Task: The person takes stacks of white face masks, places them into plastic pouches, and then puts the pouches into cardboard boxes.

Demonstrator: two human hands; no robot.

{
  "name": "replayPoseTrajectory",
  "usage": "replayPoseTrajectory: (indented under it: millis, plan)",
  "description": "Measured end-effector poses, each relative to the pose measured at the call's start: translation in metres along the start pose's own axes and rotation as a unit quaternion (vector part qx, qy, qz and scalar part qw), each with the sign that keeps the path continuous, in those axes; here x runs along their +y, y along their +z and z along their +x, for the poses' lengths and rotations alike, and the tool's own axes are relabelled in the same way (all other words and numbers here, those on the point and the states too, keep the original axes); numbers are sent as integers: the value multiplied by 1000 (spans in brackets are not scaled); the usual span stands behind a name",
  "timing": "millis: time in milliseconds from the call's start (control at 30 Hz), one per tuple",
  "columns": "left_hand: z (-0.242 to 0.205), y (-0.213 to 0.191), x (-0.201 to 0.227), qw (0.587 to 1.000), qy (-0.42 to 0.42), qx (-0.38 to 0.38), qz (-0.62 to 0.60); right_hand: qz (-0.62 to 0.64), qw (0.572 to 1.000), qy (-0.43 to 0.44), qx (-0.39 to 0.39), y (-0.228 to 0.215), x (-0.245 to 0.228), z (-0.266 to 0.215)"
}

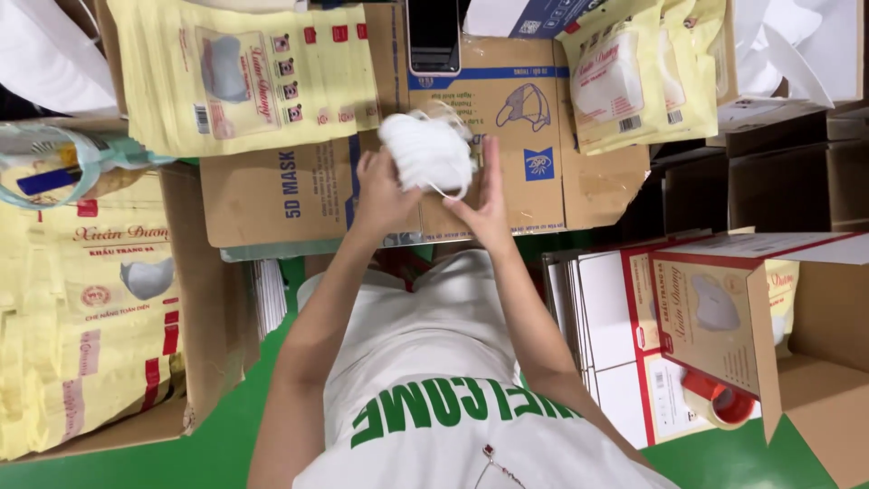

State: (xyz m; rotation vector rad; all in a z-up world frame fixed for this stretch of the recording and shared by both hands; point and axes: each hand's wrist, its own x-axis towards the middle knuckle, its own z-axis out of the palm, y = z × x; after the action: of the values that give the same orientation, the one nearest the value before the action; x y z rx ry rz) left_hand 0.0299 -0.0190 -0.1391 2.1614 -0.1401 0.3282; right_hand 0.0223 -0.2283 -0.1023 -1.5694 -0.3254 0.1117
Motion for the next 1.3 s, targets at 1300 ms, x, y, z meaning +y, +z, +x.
replayPoseTrajectory:
  millis: [1300]
  plan:
    - [-46, 21, -16, 862, -137, 15, -488, 65, 992, -91, 54, 6, -46, -17]
